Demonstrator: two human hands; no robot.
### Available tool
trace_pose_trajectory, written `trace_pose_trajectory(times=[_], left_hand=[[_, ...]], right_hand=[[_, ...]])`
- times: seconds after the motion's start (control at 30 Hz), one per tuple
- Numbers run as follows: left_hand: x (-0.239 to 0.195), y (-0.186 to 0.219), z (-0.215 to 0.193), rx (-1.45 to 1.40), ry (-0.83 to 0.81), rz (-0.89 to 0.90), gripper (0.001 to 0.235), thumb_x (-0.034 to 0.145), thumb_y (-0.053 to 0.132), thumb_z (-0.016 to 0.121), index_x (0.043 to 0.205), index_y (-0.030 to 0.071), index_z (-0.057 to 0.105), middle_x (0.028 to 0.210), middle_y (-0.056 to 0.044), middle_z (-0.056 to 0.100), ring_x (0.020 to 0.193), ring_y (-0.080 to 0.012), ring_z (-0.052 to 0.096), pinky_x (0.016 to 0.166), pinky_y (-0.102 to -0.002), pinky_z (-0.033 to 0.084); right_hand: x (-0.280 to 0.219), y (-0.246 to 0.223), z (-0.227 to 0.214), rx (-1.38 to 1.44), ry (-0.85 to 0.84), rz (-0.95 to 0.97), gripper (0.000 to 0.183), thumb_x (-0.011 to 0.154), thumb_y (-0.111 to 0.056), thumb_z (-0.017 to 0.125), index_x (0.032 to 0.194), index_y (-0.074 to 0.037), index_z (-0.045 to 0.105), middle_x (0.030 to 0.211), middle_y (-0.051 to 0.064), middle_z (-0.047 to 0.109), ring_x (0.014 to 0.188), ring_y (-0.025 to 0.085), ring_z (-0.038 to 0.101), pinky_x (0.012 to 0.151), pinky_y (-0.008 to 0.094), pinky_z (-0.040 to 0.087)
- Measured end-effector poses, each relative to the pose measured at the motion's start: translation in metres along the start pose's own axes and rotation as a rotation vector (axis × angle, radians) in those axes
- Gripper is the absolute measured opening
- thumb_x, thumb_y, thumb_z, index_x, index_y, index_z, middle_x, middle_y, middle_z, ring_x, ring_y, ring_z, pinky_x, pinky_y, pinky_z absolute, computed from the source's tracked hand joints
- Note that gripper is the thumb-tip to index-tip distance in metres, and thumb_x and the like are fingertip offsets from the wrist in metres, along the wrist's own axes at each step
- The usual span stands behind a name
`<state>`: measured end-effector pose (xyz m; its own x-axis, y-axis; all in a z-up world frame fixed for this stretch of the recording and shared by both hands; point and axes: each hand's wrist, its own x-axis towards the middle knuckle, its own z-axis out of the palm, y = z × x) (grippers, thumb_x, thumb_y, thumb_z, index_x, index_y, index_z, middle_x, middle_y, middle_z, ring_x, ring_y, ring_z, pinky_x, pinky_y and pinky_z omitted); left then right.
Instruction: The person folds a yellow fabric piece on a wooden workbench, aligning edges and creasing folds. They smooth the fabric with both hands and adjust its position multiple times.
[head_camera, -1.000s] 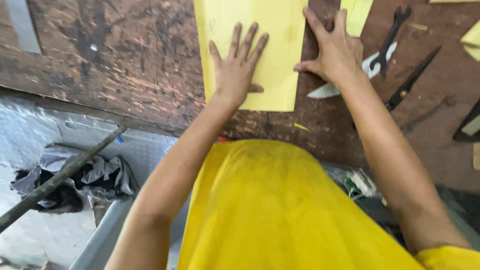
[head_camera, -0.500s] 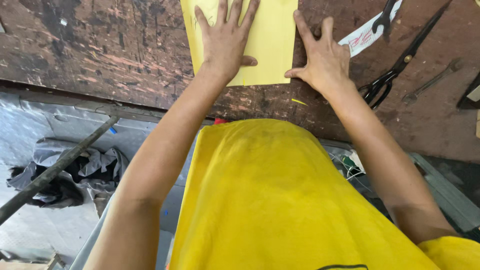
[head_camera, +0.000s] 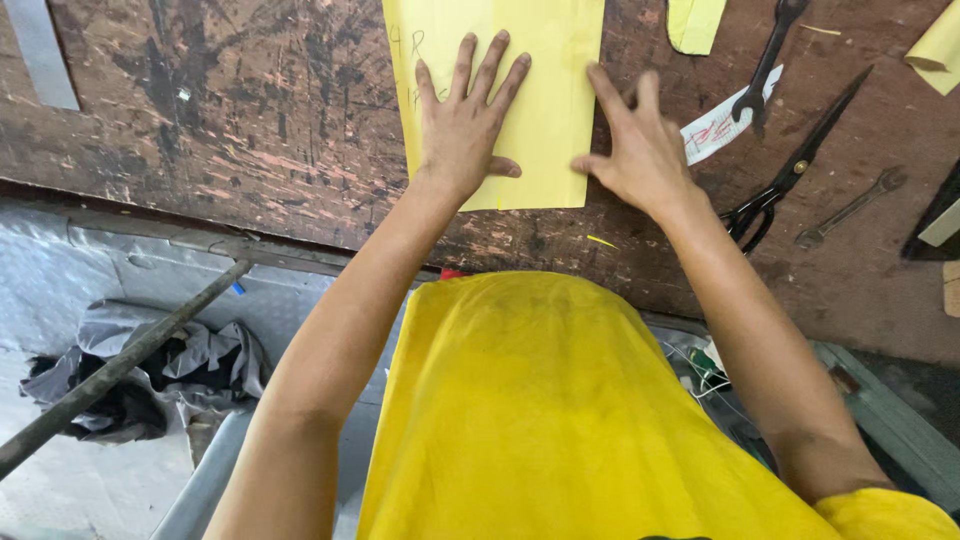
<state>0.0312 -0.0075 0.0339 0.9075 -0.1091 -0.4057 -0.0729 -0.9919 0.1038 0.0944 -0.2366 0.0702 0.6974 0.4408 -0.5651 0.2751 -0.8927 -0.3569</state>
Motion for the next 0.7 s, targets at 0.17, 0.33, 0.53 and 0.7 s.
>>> trace_pose_trajectory(times=[0.17,0.33,0.53,0.7], left_hand=[[0.0,-0.001,0.002,0.001,-0.008,0.007,0.146,0.05,0.073,0.086,0.167,0.03,0.012,0.172,-0.005,0.005,0.157,-0.0344,0.008,0.114,-0.079,0.022],[-0.004,0.001,-0.007,-0.048,-0.003,0.006,0.143,0.052,0.072,0.086,0.167,0.029,0.011,0.172,-0.004,0.006,0.157,-0.0334,0.007,0.115,-0.079,0.018],[-0.011,-0.006,0.001,-0.12,0.034,-0.024,0.138,0.057,0.072,0.082,0.167,0.03,0.012,0.173,-0.001,0.007,0.159,-0.0296,0.005,0.121,-0.077,0.011],[0.005,0.019,0.01,-0.22,0.04,-0.183,0.115,0.08,0.081,0.066,0.165,0.024,0.013,0.171,-0.004,0.005,0.156,-0.0355,0.0,0.117,-0.082,0.004]], right_hand=[[0.044,-0.003,-0.021,-0.157,0.224,-0.098,0.119,0.07,-0.046,0.097,0.169,-0.035,0.032,0.153,0.027,0.031,0.1,0.045,0.069,0.091,0.05,0.057],[0.066,-0.005,-0.044,-0.241,0.17,-0.058,0.128,0.054,-0.056,0.098,0.162,-0.038,0.033,0.152,0.025,0.029,0.1,0.045,0.067,0.082,0.051,0.057],[0.065,0.006,-0.042,-0.25,0.231,-0.15,0.125,0.06,-0.057,0.098,0.167,-0.036,0.034,0.149,0.024,0.035,0.111,0.046,0.065,0.079,0.053,0.056],[0.069,0.01,-0.045,-0.235,0.238,-0.152,0.126,0.06,-0.056,0.098,0.166,-0.034,0.034,0.14,0.024,0.039,0.106,0.046,0.065,0.078,0.055,0.054]])
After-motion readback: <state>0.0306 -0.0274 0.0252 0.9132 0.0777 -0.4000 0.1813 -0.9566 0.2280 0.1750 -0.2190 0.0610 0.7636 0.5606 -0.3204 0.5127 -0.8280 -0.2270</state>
